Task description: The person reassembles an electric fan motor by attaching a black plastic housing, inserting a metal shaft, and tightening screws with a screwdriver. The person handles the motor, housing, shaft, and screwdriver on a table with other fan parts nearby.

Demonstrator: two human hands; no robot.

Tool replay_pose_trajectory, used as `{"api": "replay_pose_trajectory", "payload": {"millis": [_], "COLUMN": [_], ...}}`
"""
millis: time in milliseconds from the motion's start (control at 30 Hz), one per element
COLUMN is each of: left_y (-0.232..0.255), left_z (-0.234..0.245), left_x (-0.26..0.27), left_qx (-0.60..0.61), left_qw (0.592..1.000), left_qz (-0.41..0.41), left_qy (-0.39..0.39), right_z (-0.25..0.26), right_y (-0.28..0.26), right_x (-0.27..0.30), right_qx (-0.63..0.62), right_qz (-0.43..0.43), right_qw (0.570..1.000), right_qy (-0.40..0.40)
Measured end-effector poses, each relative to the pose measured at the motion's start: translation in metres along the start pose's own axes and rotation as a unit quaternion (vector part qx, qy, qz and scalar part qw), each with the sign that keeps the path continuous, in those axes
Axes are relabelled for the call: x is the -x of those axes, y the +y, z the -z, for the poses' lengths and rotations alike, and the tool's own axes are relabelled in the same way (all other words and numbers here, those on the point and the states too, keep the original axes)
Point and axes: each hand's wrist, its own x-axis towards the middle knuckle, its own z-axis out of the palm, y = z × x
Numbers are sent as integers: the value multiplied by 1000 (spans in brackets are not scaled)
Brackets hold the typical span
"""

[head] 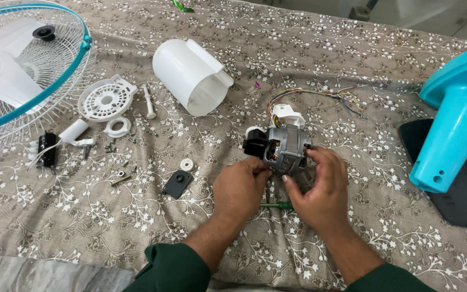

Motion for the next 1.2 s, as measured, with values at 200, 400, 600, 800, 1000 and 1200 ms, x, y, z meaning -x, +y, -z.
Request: {"api": "replay_pose_trajectory", "payload": {"millis": [200,400,600,800,1000,1200], "left_y": [2,2,-2,-6,-6,-4], "left_z": [0,-1,-5,-3,-2,1], "left_x": [-1,0,-1,-1,-1,-1], "left_qx": [1,-11,-25,10,20,4], "left_qw": [1000,1000,1000,1000,1000,1000], "left_qz": [24,14,-4,-5,-15,-3], "left_qy": [1,17,16,-4,5,-9], "right_z": [-1,-2,-2,-1,0,-1], "right_y": [2,4,4,1,0,1], "right_x": [1,1,1,1,0,1], "right_qx": [7,-4,8,-6,-5,1], "right_qz": [22,-9,5,4,1,6], "right_qw": [1000,1000,1000,1000,1000,1000], "right_qy": [11,-17,-7,3,-2,-3]}}
